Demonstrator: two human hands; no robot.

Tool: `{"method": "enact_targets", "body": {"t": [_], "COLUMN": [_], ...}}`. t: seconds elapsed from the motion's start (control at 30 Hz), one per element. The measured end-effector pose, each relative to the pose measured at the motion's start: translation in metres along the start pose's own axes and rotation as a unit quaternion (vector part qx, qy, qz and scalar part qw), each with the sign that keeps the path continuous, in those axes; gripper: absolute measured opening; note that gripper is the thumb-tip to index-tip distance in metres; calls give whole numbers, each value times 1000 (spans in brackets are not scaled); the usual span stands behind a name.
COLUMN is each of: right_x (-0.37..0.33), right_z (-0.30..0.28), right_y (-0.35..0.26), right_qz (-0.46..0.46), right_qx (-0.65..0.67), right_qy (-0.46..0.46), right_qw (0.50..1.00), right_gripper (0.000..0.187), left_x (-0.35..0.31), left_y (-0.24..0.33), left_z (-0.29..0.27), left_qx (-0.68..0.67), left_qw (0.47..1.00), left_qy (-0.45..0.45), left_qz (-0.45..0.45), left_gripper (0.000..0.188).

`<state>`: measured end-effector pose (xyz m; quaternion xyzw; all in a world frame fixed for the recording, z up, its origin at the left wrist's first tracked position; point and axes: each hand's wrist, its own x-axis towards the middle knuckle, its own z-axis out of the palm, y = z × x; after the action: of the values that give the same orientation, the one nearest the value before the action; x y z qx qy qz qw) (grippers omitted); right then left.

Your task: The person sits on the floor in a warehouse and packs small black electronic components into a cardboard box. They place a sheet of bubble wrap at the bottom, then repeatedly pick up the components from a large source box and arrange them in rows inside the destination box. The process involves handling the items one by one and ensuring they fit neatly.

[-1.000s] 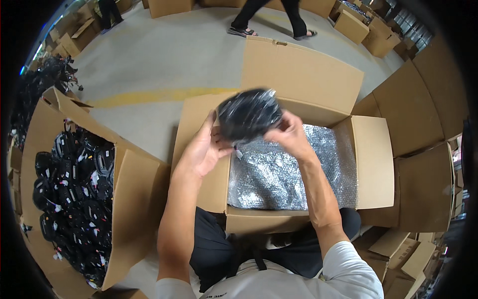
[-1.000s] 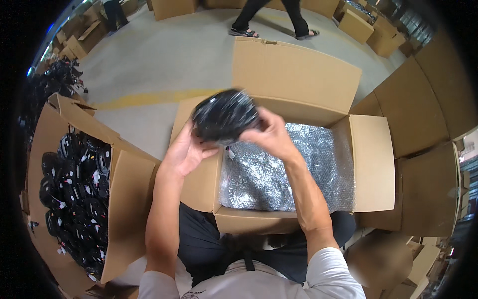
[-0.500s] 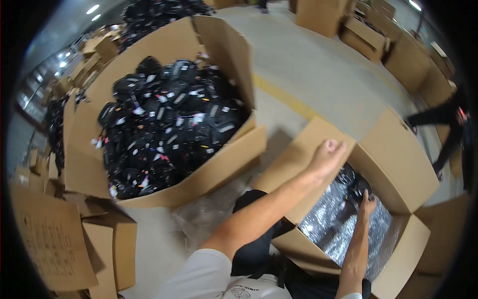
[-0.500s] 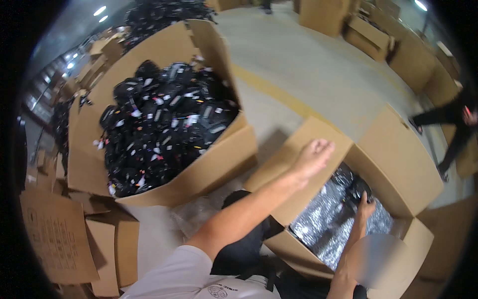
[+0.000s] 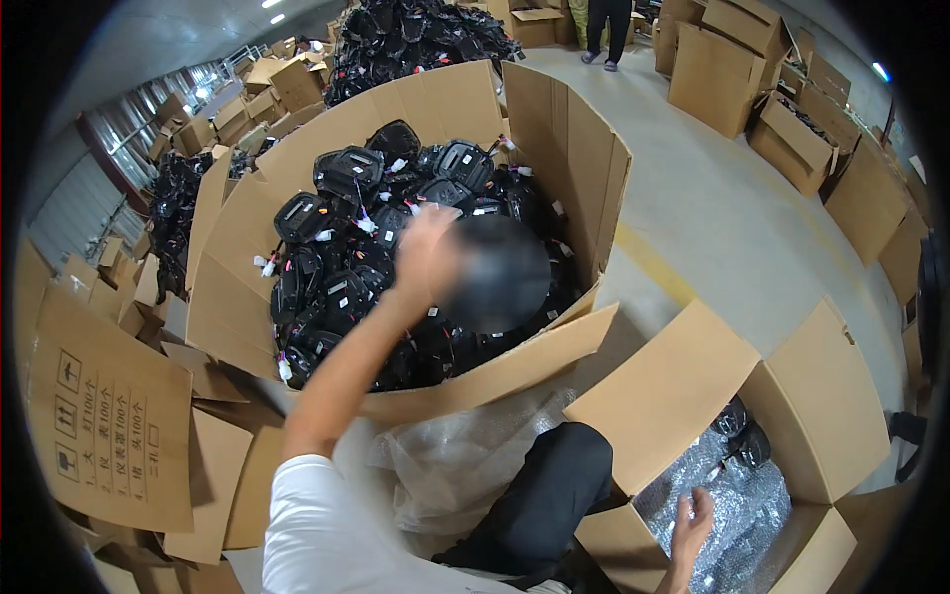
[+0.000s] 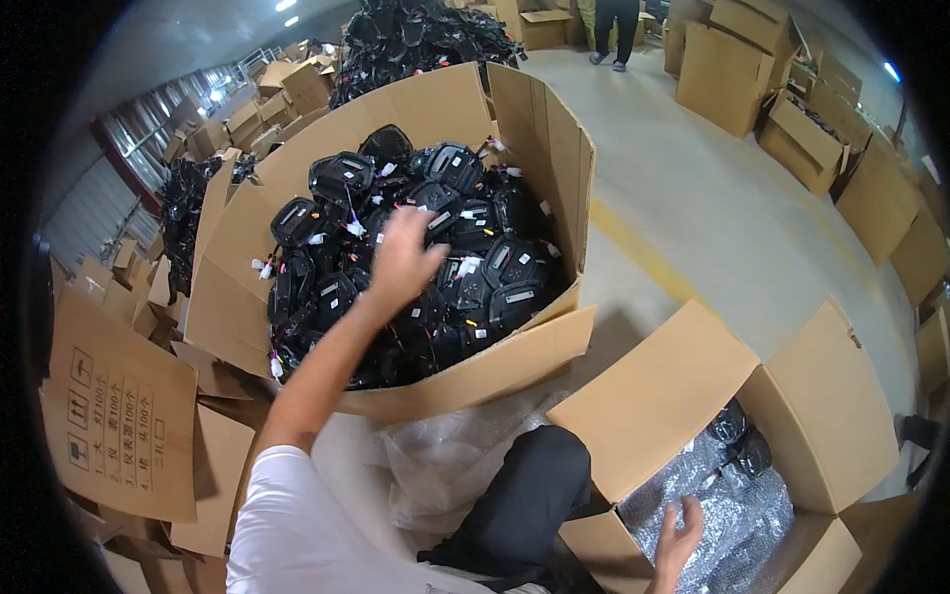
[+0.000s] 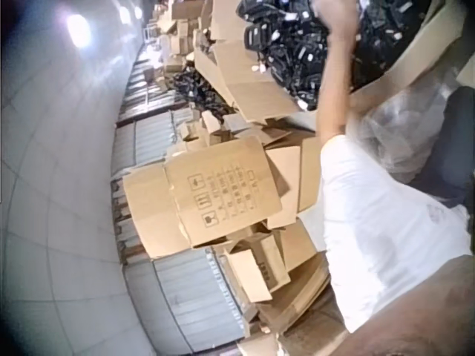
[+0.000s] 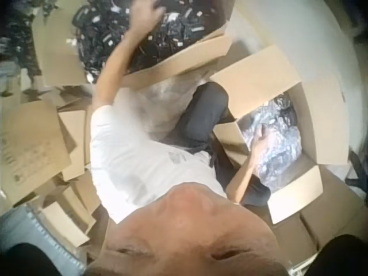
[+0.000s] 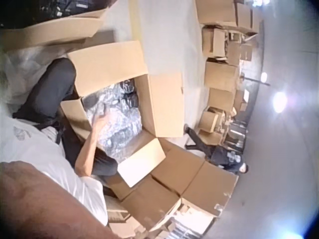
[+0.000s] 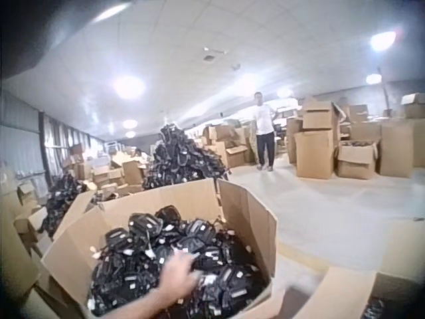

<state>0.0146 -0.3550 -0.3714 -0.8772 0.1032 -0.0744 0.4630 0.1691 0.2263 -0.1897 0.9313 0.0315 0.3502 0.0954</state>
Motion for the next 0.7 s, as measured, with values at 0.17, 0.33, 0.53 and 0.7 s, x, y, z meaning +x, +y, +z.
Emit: {"method": "enact_targets", "body": {"t": [0.17,0.33,0.53,0.7], "right_x": [-18,-11,-17,-20], "right_z": [17,19,17,14], "right_y": [-39,-32,-37,-33], "right_qz": [-75,-57,-1,-5], "right_qx": [-80,-96,-62,-65], "right_qy": [-31,-92,-90,-55], "right_qw": [993,989,994,996], "right_gripper": [28,25,24,23], "left_x": [0,7,28,32], "left_y": [-135,-220,-232,-203], "left_z": [-29,-25,-32,-34], "left_qx": [395,487,465,417], "left_qw": [913,870,879,875], "left_qy": [-28,-76,-98,-191], "left_qz": [-97,14,45,153], "left_gripper": [99,64,35,44]}}
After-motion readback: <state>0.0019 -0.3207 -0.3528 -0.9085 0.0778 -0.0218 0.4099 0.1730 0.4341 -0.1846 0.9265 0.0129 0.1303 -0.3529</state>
